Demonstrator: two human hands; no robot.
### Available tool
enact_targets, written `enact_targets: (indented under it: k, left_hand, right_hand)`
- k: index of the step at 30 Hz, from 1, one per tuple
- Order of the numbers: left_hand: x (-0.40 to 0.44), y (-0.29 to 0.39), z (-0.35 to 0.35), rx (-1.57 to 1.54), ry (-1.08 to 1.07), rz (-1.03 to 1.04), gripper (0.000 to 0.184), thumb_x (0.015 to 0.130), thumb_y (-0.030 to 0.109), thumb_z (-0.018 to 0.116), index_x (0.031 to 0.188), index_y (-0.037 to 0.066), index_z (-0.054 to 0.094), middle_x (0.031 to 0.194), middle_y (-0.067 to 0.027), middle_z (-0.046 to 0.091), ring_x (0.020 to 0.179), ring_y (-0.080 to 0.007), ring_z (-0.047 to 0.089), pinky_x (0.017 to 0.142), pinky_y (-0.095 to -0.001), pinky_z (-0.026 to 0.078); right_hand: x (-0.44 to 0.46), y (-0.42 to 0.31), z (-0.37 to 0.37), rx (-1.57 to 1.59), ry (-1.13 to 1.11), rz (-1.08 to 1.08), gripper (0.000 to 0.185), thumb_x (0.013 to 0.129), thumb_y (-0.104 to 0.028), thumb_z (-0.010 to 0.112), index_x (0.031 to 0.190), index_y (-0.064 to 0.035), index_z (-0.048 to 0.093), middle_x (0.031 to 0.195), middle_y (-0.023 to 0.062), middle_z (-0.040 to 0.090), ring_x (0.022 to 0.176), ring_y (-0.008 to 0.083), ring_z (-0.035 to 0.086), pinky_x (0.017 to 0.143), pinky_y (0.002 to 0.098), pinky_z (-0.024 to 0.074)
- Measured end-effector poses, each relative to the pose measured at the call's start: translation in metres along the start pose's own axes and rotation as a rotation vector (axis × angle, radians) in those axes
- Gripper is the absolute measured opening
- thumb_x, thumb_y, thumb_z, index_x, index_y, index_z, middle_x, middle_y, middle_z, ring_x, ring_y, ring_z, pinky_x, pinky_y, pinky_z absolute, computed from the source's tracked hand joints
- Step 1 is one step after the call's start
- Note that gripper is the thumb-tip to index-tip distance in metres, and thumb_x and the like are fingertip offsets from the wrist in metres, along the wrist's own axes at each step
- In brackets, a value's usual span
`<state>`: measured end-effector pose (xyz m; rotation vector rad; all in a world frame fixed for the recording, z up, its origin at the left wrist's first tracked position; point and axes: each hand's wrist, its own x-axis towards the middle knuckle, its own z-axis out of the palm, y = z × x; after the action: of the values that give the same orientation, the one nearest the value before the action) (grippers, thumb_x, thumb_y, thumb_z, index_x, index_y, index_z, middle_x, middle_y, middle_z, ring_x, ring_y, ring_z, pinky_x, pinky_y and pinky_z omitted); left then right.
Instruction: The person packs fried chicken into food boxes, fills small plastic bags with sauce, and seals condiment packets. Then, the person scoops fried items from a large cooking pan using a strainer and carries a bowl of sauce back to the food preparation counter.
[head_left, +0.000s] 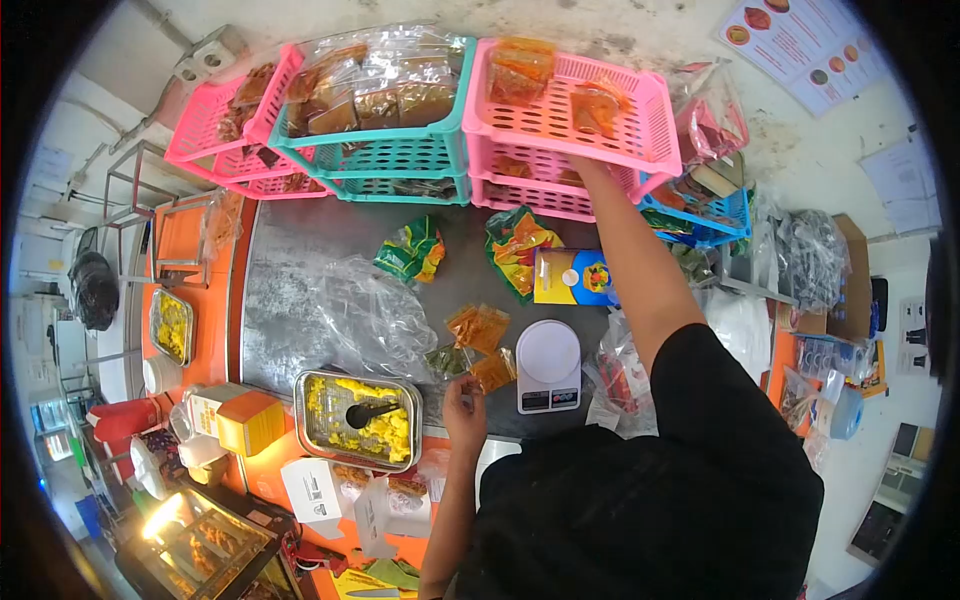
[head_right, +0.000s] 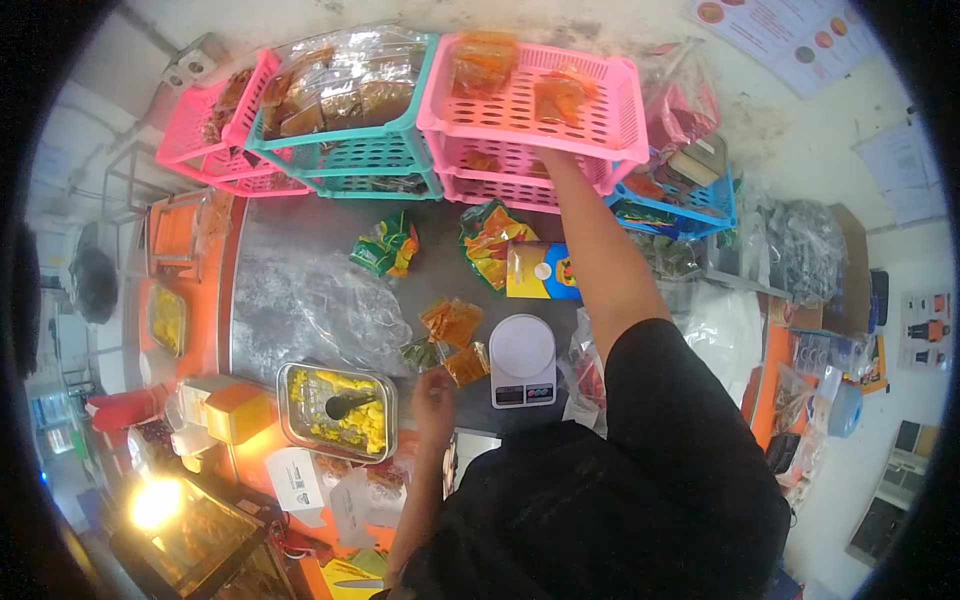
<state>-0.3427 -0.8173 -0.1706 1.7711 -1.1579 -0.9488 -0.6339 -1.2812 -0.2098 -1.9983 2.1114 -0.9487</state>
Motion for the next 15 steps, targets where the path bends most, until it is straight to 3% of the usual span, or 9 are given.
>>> enact_targets:
  k: [6,8,9,11,12,14,15]
  left_hand:
    - [-0.008,-0.024,-0.012,-0.024,0.044,-0.012,0.017,0.091,0.0,0.058,0.107,0.004,0.064,0.096,-0.0071,0.068,0.086,-0.017,0.065,0.068,-0.0284,0.049]
    - [-0.007,-0.025,-0.016,-0.03,0.044,-0.042,0.018,0.091,0.0,0.058,0.107,0.004,0.064,0.097,-0.0068,0.068,0.086,-0.0165,0.065,0.067,-0.028,0.049]
    - [-0.007,-0.019,-0.018,-0.01,0.038,-0.037,0.018,0.091,-0.001,0.058,0.107,0.004,0.064,0.097,-0.0066,0.069,0.087,-0.0163,0.065,0.067,-0.0282,0.049]
    - [-0.006,-0.012,-0.02,0.007,0.025,-0.022,0.018,0.091,-0.001,0.057,0.107,0.004,0.064,0.098,-0.0065,0.069,0.087,-0.016,0.065,0.067,-0.0284,0.049]
    - [-0.005,-0.009,-0.02,-0.006,0.018,-0.019,0.018,0.091,-0.001,0.058,0.107,0.004,0.064,0.098,-0.0064,0.069,0.087,-0.0161,0.065,0.067,-0.0286,0.049]
    - [-0.004,-0.007,-0.019,-0.019,0.007,-0.007,0.018,0.091,-0.001,0.058,0.107,0.004,0.064,0.098,-0.0063,0.069,0.087,-0.0161,0.066,0.068,-0.0288,0.049]
    - [-0.003,-0.008,-0.018,-0.04,0.0,-0.005,0.017,0.091,-0.001,0.058,0.107,0.004,0.064,0.098,-0.0062,0.069,0.087,-0.0159,0.066,0.067,-0.0286,0.049]
  right_hand:
    - [-0.009,-0.002,-0.005,0.043,0.188,0.112,0.056,0.095,-0.047,0.054,0.138,-0.0128,0.057,0.141,0.0175,0.056,0.134,0.0412,0.047,0.11,0.0513,0.0387]
    - [-0.027,-0.02,-0.031,-0.25,0.343,0.004,0.049,0.096,-0.041,0.059,0.134,-0.0102,0.059,0.13,0.0134,0.064,0.118,0.0332,0.06,0.099,0.0461,0.0495]
    - [-0.034,-0.022,-0.033,-0.253,0.346,0.007,0.049,0.096,-0.041,0.059,0.134,-0.0102,0.059,0.13,0.0134,0.064,0.118,0.0332,0.06,0.099,0.0461,0.0495]
    - [-0.046,-0.025,-0.038,0.735,0.412,0.326,0.034,0.096,-0.028,0.066,0.124,-0.0091,0.064,0.113,0.0056,0.068,0.094,0.0189,0.066,0.077,0.0337,0.0549]
    - [-0.055,-0.04,-0.054,0.734,0.421,0.326,0.034,0.096,-0.028,0.066,0.124,-0.0091,0.064,0.113,0.0056,0.068,0.094,0.0189,0.066,0.077,0.0337,0.0549]
    - [-0.083,-0.08,-0.105,1.151,0.168,0.467,0.024,0.094,-0.015,0.069,0.116,-0.0094,0.066,0.099,-0.0008,0.067,0.078,0.0079,0.062,0.062,0.024,0.0493]
    - [-0.096,-0.082,-0.113,1.152,0.176,0.466,0.024,0.094,-0.015,0.069,0.116,-0.0094,0.066,0.099,-0.0008,0.067,0.078,0.0079,0.062,0.062,0.024,0.0493]
